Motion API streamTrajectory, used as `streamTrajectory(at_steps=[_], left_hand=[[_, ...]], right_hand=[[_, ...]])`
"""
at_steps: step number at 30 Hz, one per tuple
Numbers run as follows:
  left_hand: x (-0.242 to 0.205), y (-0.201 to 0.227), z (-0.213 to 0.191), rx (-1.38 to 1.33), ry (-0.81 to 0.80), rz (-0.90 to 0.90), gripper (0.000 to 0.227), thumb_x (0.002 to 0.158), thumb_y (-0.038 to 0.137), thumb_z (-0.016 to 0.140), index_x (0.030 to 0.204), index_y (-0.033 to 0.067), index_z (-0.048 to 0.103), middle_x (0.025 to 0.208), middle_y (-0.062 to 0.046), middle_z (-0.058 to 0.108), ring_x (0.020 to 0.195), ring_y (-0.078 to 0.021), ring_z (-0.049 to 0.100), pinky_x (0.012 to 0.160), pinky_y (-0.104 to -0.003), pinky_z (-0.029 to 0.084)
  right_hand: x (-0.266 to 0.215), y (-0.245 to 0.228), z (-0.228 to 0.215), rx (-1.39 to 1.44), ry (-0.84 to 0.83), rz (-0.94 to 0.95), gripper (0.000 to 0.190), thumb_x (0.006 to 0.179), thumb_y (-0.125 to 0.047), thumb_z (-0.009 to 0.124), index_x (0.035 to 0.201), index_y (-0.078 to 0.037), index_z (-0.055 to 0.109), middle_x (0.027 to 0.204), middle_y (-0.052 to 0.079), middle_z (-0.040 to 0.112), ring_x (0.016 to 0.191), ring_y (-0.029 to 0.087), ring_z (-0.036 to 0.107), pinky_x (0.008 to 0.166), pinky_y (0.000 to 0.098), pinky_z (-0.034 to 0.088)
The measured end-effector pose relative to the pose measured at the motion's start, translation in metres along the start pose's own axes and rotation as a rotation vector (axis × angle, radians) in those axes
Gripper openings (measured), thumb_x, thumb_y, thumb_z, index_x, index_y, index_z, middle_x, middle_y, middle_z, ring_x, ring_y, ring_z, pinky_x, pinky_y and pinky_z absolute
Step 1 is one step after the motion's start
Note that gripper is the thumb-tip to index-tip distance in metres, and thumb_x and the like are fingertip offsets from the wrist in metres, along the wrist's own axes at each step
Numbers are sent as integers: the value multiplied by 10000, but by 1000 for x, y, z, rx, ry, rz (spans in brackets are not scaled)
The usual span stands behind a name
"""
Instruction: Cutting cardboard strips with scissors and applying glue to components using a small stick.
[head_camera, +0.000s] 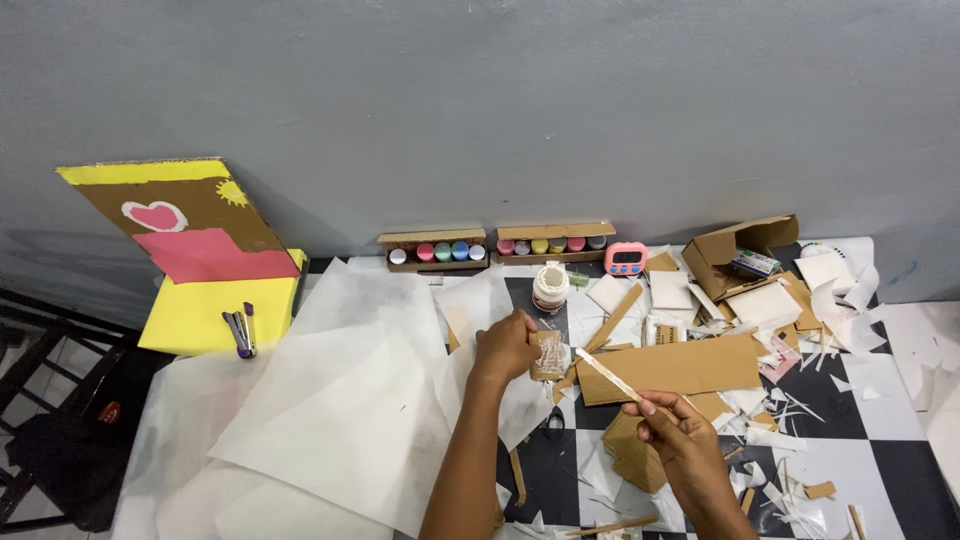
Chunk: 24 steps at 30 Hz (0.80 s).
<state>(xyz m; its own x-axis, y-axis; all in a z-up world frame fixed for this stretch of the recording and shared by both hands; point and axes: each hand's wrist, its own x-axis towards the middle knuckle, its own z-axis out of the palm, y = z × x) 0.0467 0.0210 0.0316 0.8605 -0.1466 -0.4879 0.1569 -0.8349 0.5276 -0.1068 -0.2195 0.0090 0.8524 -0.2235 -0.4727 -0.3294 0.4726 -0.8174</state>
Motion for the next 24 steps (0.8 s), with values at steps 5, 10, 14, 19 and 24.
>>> streamTrajectory(at_steps=[5, 10, 14, 19, 24], left_hand=[[-17, -5, -6, -519, -43, 49, 210, 888, 136, 699, 1075, 179, 614, 1073, 3, 713, 968, -145, 645, 781, -313, 492], [-27, -11, 8, -977, -71, 286, 205, 893, 132, 754, 1090, 100, 708, 1051, -37, 725, 973, -156, 666, 867, -289, 540], [-47, 0, 7, -1071, -86, 274, 197, 872, 159, 785, 1036, 93, 699, 1006, -34, 675, 940, -136, 621, 829, -250, 539], [-60, 3, 8, -1144, -133, 333, 219, 853, 180, 809, 972, 122, 635, 959, -24, 644, 912, -134, 614, 802, -252, 543], [-68, 6, 4, -1186, -191, 409, 229, 858, 194, 809, 947, 142, 605, 935, 9, 618, 907, -118, 605, 780, -257, 523]], right_hand=[[-7, -6, 7, -20, 32, -17, 234, 958, -6, 646, 1170, 88, 666, 1035, 296, 742, 678, 241, 509, 697, 309, 447], [-28, -30, 30, -80, 18, -151, 109, 965, 10, 637, 1058, 59, 666, 1013, 296, 760, 690, 255, 539, 702, 350, 486], [-47, -60, 53, -311, 97, -240, 101, 983, -45, 634, 1042, 33, 660, 1006, 248, 799, 772, 264, 631, 735, 380, 529], [-57, -79, 66, -410, 114, -284, 108, 985, -61, 642, 1039, 31, 662, 973, 229, 799, 708, 236, 593, 727, 384, 534], [-68, -87, 76, -545, 144, -292, 149, 978, -88, 649, 1066, 27, 685, 960, 204, 821, 712, 230, 622, 718, 354, 550]])
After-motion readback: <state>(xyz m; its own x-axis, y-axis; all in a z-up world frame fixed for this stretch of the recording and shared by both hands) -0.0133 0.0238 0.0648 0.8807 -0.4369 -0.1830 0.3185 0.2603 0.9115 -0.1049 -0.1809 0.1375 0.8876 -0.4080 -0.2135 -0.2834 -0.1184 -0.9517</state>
